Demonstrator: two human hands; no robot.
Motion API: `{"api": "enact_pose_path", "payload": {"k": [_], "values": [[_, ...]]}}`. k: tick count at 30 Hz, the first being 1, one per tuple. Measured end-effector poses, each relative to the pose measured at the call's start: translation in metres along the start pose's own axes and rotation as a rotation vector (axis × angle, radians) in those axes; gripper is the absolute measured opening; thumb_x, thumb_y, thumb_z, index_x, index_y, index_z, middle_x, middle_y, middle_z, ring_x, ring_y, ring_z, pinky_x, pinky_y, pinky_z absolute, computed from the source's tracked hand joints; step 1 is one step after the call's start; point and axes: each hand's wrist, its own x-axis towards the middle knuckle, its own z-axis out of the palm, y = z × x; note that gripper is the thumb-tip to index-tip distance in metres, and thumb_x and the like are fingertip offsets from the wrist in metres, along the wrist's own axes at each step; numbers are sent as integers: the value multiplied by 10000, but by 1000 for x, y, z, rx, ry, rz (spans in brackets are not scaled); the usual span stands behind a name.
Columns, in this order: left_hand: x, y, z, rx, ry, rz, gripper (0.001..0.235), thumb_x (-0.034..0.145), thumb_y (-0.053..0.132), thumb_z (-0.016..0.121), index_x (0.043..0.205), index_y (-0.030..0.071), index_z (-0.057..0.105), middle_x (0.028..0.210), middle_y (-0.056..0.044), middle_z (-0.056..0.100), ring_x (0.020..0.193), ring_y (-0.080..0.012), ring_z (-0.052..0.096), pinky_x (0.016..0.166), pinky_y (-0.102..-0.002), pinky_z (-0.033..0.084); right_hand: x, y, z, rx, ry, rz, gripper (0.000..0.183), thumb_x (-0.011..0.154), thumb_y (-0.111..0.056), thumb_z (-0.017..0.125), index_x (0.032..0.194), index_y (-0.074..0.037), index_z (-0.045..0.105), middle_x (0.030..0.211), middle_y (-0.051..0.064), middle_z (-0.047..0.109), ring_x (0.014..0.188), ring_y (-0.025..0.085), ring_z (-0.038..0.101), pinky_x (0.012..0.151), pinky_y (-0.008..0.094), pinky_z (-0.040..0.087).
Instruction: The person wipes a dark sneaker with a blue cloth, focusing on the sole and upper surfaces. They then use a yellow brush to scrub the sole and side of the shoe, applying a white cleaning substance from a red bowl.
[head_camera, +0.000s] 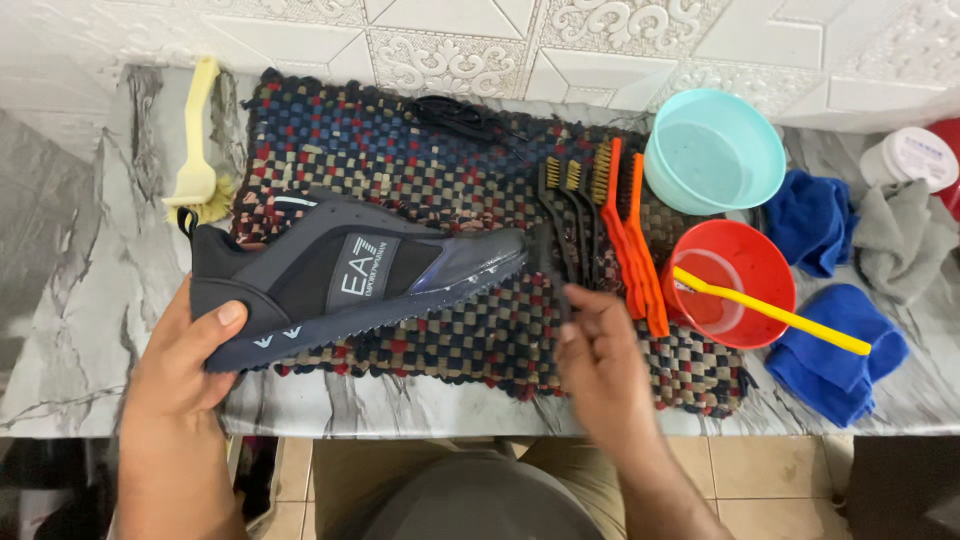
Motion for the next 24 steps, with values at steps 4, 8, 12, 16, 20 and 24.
{"api": "enact_pose_path", "payload": {"k": [4, 8, 12, 16, 20, 24], "values": [[-2, 3, 4, -6, 65, -10, 698, 825, 236, 603, 1465, -6, 469, 1293, -186, 632, 1076, -292, 634, 783, -396, 537, -17, -7, 7, -106, -19, 159, 366, 994, -61, 502, 1360, -40, 498, 811, 45, 593, 595, 122, 500, 465, 288, 409], [-1, 3, 4, 4, 74, -44, 734, 820, 243, 606, 1500, 22, 442, 1326, -182, 616, 1093, -297, 626, 779, -413, 535, -20, -6, 7, -224, 146, 48, 429, 974, -44, 524, 1399, -5, 478, 1090, 130, 704, 757, 147, 651, 553, 270, 571], [-1, 1, 5, -27, 42, 11, 677, 841, 218, 600, 1463, -15, 469, 1294, -195, 631, 1096, -299, 631, 830, -413, 537, -11, 18, 13, -456, 67, -189, 379, 1002, -140, 482, 1353, 4, 489, 1290, 205, 683, 1172, 383, 682, 884, 434, 552], [-3, 3, 6, -11, 91, -22, 707, 803, 218, 610, 1464, 6, 475, 1306, -175, 631, 1102, -279, 630, 828, -390, 532, -18, 5, 14, -376, 99, -65, 366, 989, -137, 518, 1330, -5, 525, 1187, 171, 747, 959, 251, 749, 745, 347, 587], [-1, -5, 0, 2, 66, 19, 687, 815, 248, 643, 1444, 21, 485, 1267, -154, 637, 1025, -254, 632, 700, -394, 555, -8, 0, 18, -455, 102, 17, 309, 979, -159, 521, 1273, -65, 527, 1080, 125, 798, 919, 302, 793, 728, 411, 597], [-5, -1, 4, -13, 65, 5, 698, 813, 220, 635, 1462, 19, 478, 1277, -179, 638, 1003, -294, 644, 657, -441, 569, -17, -3, 10, -338, 161, -119, 373, 999, -99, 516, 1348, 30, 519, 1114, 153, 726, 962, 204, 720, 774, 300, 611]]}}
